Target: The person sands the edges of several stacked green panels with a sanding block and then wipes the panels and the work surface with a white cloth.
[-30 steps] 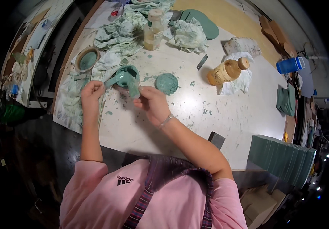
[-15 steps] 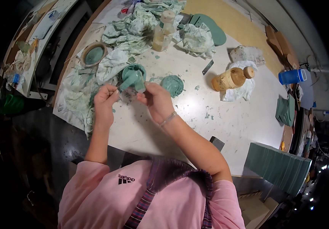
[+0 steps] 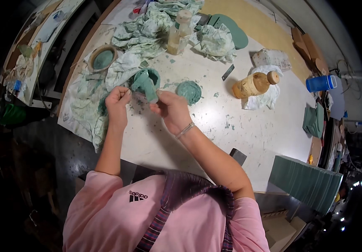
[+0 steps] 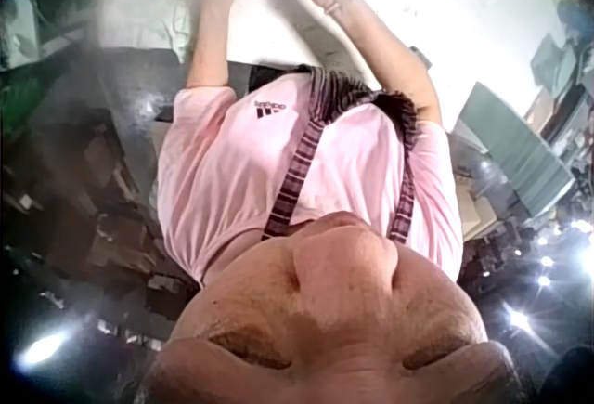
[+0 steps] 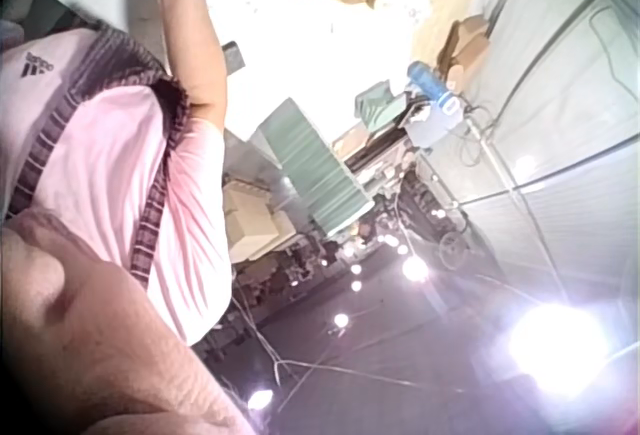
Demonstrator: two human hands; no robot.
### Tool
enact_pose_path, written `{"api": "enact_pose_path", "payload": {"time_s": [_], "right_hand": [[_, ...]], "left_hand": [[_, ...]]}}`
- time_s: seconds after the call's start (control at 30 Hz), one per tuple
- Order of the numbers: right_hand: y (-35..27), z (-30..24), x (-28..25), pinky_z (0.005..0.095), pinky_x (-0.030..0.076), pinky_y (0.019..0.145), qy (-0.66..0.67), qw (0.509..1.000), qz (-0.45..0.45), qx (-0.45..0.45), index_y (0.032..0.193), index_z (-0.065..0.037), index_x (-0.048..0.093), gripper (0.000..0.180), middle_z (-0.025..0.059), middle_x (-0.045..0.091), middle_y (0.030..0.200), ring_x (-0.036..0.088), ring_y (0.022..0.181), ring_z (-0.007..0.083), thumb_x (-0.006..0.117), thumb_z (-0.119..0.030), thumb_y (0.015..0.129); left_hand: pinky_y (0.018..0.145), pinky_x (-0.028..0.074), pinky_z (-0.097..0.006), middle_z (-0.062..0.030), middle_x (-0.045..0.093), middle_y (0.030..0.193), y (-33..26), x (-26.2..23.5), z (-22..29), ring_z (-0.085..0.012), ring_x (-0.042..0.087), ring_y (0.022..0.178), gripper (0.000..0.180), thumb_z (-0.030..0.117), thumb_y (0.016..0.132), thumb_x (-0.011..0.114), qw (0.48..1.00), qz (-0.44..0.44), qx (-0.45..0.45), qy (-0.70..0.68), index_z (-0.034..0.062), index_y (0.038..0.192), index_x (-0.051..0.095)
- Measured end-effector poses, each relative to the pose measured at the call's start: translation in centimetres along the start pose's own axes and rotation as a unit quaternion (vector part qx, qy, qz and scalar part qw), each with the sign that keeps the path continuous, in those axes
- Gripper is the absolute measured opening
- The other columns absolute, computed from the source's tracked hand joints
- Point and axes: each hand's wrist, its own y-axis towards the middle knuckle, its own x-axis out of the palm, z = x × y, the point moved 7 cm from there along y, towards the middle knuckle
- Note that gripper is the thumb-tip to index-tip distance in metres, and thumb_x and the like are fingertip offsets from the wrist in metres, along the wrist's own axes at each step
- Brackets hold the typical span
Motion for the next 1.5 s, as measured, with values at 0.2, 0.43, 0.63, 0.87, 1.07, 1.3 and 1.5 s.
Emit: {"api": "enact_pose_path", "payload": {"time_s": [0.2,0.43,0.63,0.87,1.07,1.3,1.5], "right_hand": [[0.4,-0.1,-0.9,0.0275,0.055,0.072,0.018,1.000,-0.005,-0.005,0.102,0.004,0.061,0.019,0.0097,0.062,0.091,0.062,0.078,0.0180,0.055,-0.013,0.095],[0.2,0.2,-0.7,0.0268,0.054,0.070,0.037,0.999,-0.007,0.000,0.101,0.005,0.060,0.019,0.0116,0.062,0.095,0.061,0.078,0.0185,0.053,-0.012,0.096],[-0.1,-0.3,-0.1,0.0270,0.054,0.070,0.040,0.999,0.009,-0.002,0.100,0.005,0.060,0.018,0.0107,0.062,0.093,0.061,0.075,0.0180,0.054,-0.012,0.095],[0.1,0.3,-1.0,0.0250,0.054,0.072,-0.001,1.000,-0.027,0.007,0.105,0.003,0.063,0.020,0.0106,0.065,0.099,0.064,0.080,0.0154,0.052,-0.011,0.096],[-0.7,0.7,-1.7,0.0276,0.052,0.070,0.002,0.999,-0.029,0.023,0.099,0.004,0.062,0.018,0.0090,0.062,0.092,0.061,0.077,0.0173,0.055,-0.012,0.095],[-3.0,0.0,-3.4,0.0274,0.055,0.073,0.059,0.996,-0.056,0.020,0.120,0.003,0.056,0.028,0.0109,0.063,0.101,0.064,0.081,0.0191,0.051,-0.014,0.098],[-5.3,-0.8,-5.3,0.0283,0.057,0.076,0.102,0.994,-0.029,-0.009,0.120,0.003,0.054,0.029,0.0137,0.063,0.103,0.065,0.084,0.0206,0.052,-0.014,0.098]], "left_hand": [[0.059,0.033,-0.018,0.0062,0.051,0.073,-2.0,1.7,1.2,-0.0019,0.041,0.064,0.008,-0.004,0.088,0.060,0.998,-0.048,-0.023,-0.045,0.0017,0.082,0.059],[0.058,0.032,-0.018,0.0064,0.051,0.072,-1.7,0.3,0.6,-0.0011,0.040,0.064,0.005,-0.001,0.088,0.061,0.999,0.001,-0.012,-0.030,0.0015,0.084,0.059],[0.058,0.032,-0.018,0.0063,0.051,0.071,-1.5,0.7,0.4,-0.0013,0.040,0.064,0.005,-0.001,0.088,0.062,1.000,-0.007,0.004,-0.012,0.0014,0.085,0.060],[0.059,0.033,-0.018,0.0060,0.052,0.072,-1.8,2.0,1.2,-0.0013,0.041,0.065,0.006,-0.004,0.087,0.061,0.999,-0.041,-0.006,-0.029,0.0006,0.084,0.060],[0.060,0.037,-0.019,0.0045,0.056,0.072,1.7,0.3,-1.6,-0.0022,0.046,0.065,0.003,-0.004,0.087,0.062,0.999,0.000,-0.033,-0.031,-0.0011,0.085,0.062],[0.059,0.041,-0.020,0.0020,0.059,0.073,2.9,0.8,-1.4,-0.0035,0.050,0.064,0.004,0.000,0.087,0.064,0.999,-0.022,-0.012,0.045,-0.0018,0.088,0.061],[0.057,0.041,-0.021,0.0008,0.063,0.077,0.3,-0.8,2.0,-0.0048,0.050,0.062,0.014,0.006,0.087,0.068,0.947,0.105,0.077,0.294,-0.0028,0.097,0.062]]}}
